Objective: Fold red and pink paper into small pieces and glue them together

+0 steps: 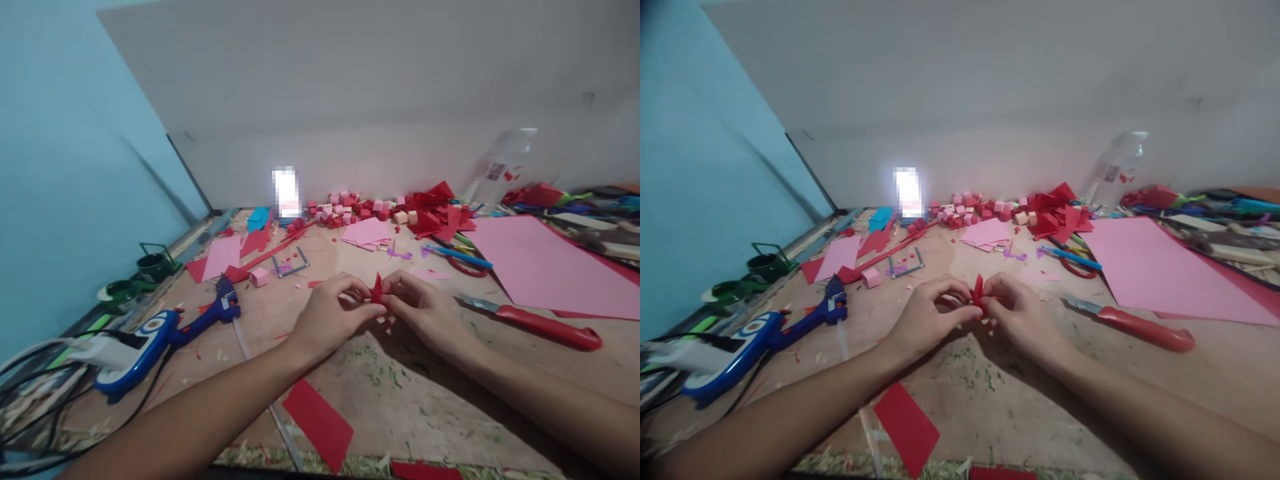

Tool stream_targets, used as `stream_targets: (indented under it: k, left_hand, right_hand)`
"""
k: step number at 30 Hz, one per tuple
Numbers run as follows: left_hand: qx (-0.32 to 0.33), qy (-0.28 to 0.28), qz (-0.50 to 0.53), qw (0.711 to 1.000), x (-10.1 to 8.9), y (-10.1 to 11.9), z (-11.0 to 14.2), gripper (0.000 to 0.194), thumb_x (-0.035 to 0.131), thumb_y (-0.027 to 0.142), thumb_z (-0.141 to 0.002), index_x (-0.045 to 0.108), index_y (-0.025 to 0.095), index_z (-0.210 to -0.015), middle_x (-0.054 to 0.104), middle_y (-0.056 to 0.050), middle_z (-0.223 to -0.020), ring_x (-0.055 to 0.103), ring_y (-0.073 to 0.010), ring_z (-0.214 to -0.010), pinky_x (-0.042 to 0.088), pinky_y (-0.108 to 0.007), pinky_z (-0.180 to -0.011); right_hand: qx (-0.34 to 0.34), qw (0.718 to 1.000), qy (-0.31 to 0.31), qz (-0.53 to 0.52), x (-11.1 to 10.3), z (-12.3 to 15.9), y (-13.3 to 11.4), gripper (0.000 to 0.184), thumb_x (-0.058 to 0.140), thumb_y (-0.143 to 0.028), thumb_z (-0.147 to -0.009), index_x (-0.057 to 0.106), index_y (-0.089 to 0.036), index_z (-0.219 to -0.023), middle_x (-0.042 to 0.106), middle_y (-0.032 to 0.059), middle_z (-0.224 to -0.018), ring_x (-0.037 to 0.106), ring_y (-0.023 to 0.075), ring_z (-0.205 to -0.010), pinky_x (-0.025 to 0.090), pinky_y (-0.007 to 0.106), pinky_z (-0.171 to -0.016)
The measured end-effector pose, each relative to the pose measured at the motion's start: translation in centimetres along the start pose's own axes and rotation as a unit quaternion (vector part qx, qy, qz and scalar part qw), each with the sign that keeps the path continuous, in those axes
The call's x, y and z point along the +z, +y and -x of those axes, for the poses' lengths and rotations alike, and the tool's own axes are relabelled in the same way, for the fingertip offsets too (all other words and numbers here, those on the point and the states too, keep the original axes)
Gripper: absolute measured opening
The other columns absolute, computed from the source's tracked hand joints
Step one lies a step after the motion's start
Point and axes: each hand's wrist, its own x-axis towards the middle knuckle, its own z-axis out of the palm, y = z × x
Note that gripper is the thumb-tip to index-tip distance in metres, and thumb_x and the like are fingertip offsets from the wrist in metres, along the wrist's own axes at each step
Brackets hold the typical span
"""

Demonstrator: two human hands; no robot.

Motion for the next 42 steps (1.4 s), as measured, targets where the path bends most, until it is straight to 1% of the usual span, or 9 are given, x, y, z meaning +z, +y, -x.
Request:
stream_targets:
  k: [6,11,16,21,23,28,33,38,42]
  left_hand:
    - [0.006,0.01,-0.02,1.0,0.14,-0.16,0.09,0.015,0.084,0.028,-0.079,0.072,0.019,-0.081,0.075,-0.004,-0.089,0.069,-0.019,-0.078,0.055,-0.031,-0.073]
    - [-0.015,0.011,-0.015,1.0,0.17,-0.09,0.2,0.011,0.08,0.029,-0.083,0.075,0.02,-0.084,0.077,-0.003,-0.085,0.069,-0.0183,-0.075,0.053,-0.031,-0.072]
    - [-0.04,0.033,-0.032,0.998,-0.01,0.27,0.4,0.019,0.08,0.039,-0.082,0.08,0.022,-0.088,0.078,-0.001,-0.08,0.066,-0.0163,-0.066,0.048,-0.029,-0.061]
    - [-0.03,0.058,-0.047,0.997,0.08,0.18,0.22,0.006,0.071,0.023,-0.085,0.075,0.019,-0.086,0.077,-0.001,-0.085,0.068,-0.015,-0.069,0.05,-0.026,-0.063]
    - [-0.027,0.065,-0.045,0.996,0.1,-0.03,0.06,0.007,0.068,0.017,-0.083,0.073,0.018,-0.088,0.075,-0.001,-0.085,0.068,-0.015,-0.071,0.051,-0.025,-0.063]
    - [-0.027,0.062,-0.091,0.994,0.08,-0.32,-0.03,0.007,0.068,0.024,-0.084,0.067,0.02,-0.078,0.071,0.0,-0.075,0.065,-0.0157,-0.068,0.049,-0.026,-0.062]
    - [-0.019,0.086,-0.144,0.986,0.0,-0.21,0.05,0.007,0.066,0.017,-0.082,0.063,0.021,-0.076,0.068,0.001,-0.072,0.062,-0.0156,-0.066,0.047,-0.026,-0.061]
    - [0.02,0.072,-0.123,0.99,-0.11,-0.17,0.13,0.013,0.068,0.021,-0.084,0.06,0.02,-0.074,0.066,0.002,-0.072,0.062,-0.0143,-0.065,0.048,-0.026,-0.061]
    - [0.036,0.046,-0.094,0.994,-0.08,-0.03,0.35,0.01,0.069,0.026,-0.088,0.065,0.02,-0.08,0.069,0.001,-0.08,0.065,-0.0145,-0.07,0.051,-0.027,-0.066]
  right_hand:
    - [0.02,0.999,0.018,0.017,0.28,0.05,-0.28,0.033,0.081,-0.047,-0.073,0.06,-0.021,-0.075,0.063,-0.0006,-0.07,0.063,0.0155,-0.059,0.053,0.027,-0.053]
    - [0.031,0.998,0.037,0.03,0.42,0.25,-0.63,0.04,0.078,-0.057,-0.074,0.061,-0.021,-0.075,0.064,0.001,-0.07,0.06,0.0146,-0.055,0.053,0.027,-0.053]
    - [0.023,0.998,0.026,0.056,0.34,0.32,-0.67,0.04,0.075,-0.059,-0.077,0.065,-0.02,-0.079,0.067,0.0038,-0.075,0.06,0.0154,-0.06,0.052,0.026,-0.054]
    - [0.005,0.997,0.037,0.074,0.18,0.24,-0.23,0.034,0.071,-0.054,-0.081,0.067,-0.02,-0.082,0.073,0.0061,-0.082,0.066,0.0181,-0.067,0.055,0.028,-0.061]
    - [0.001,0.995,0.037,0.09,0.18,0.25,-0.16,0.03,0.07,-0.05,-0.082,0.069,-0.02,-0.084,0.075,0.0063,-0.084,0.068,0.0194,-0.07,0.056,0.029,-0.063]
    - [-0.043,0.99,0.026,0.134,0.45,0.58,-0.38,0.023,0.068,-0.043,-0.084,0.072,-0.021,-0.078,0.075,0.0049,-0.083,0.069,0.02,-0.074,0.056,0.029,-0.067]
    - [-0.067,0.989,0.021,0.13,0.69,0.89,-0.31,0.023,0.066,-0.042,-0.087,0.073,-0.021,-0.08,0.076,0.0061,-0.088,0.07,0.0201,-0.076,0.056,0.028,-0.067]
    - [-0.045,0.991,0.03,0.125,0.63,0.67,-0.27,0.024,0.068,-0.043,-0.085,0.072,-0.02,-0.08,0.075,0.0056,-0.083,0.069,0.0194,-0.073,0.055,0.028,-0.066]
    - [-0.016,0.993,0.049,0.106,0.37,0.38,-0.18,0.029,0.071,-0.048,-0.082,0.072,-0.019,-0.081,0.073,0.0048,-0.076,0.066,0.018,-0.066,0.052,0.027,-0.06]
